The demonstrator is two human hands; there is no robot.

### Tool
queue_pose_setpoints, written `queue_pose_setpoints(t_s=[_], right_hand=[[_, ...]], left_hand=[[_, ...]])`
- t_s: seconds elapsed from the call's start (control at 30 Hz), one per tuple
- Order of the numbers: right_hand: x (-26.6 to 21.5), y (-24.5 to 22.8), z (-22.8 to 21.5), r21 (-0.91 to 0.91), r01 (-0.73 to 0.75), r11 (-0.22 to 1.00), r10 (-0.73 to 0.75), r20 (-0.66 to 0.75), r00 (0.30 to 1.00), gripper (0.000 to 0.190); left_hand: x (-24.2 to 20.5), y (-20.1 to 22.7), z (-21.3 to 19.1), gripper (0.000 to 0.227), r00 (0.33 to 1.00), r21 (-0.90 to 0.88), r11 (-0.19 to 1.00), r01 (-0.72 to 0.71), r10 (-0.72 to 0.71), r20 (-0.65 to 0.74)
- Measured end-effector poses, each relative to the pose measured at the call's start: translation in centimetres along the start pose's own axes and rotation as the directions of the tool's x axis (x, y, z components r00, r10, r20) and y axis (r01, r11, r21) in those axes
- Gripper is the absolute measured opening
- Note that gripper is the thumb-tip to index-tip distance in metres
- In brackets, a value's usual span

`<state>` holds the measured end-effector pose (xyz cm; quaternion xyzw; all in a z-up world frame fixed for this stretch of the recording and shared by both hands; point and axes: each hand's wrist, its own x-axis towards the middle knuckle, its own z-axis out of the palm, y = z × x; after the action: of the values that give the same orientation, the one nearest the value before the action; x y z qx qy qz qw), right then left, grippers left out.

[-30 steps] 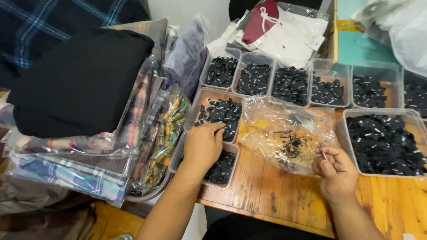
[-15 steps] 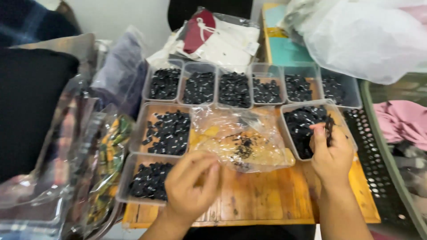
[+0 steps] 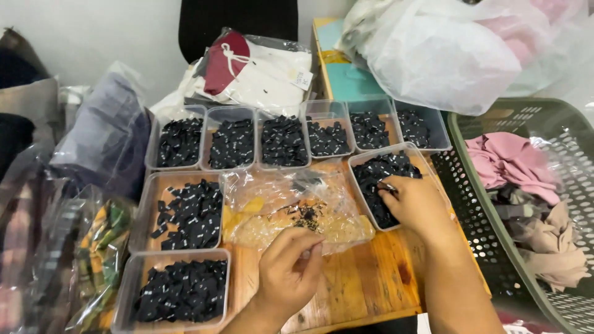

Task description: Using a small hand tool to smooth or trim small black stickers or plastic components before sorting them into bins.

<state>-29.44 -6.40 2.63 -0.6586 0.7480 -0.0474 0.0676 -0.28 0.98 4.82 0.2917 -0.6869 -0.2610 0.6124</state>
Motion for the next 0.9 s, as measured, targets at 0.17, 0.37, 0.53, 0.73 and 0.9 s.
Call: queue_pose_setpoints(t_s=[0.17, 0.37, 0.53, 0.73, 0.9], right_hand=[[-0.3, -2.5, -1.6, -0.141, -0.098, 0.985, 0.112, 0.096, 0.989, 0.025], [0.2, -2.1, -0.8, -0.175, -0.125, 0.977, 0.144, 0.096, 0.985, 0.024], [-0.5, -2.3, -1.3, -0.046, -0.136, 0.990, 0.138, 0.048, 0.989, 0.021], [-2.1, -2.7, -0.6, 0.381, 0.010, 0.924, 0.060, -0.172, 0.983, 0.017], [-4.5, -5.0, 2.0, 0.214, 0.663, 0.717, -0.505, -0.496, 0.706, 0.044]], left_hand=[[-0.9, -1.2, 0.1, 0.012, 0.999, 0.017, 0.999, 0.045, -0.045, -0.016], [-1.9, -2.3, 0.0, 0.014, 0.990, 0.023, 0.990, 0.137, -0.136, -0.044], [-2.0, -2.4, 0.0, 0.013, 0.988, 0.025, 0.990, 0.142, -0.140, -0.066], [-2.2, -2.8, 0.0, 0.014, 0.963, -0.060, 0.964, 0.260, -0.264, -0.058], [-2.5, -4.1, 0.1, 0.022, 0.689, -0.394, 0.584, 0.710, -0.692, 0.216]])
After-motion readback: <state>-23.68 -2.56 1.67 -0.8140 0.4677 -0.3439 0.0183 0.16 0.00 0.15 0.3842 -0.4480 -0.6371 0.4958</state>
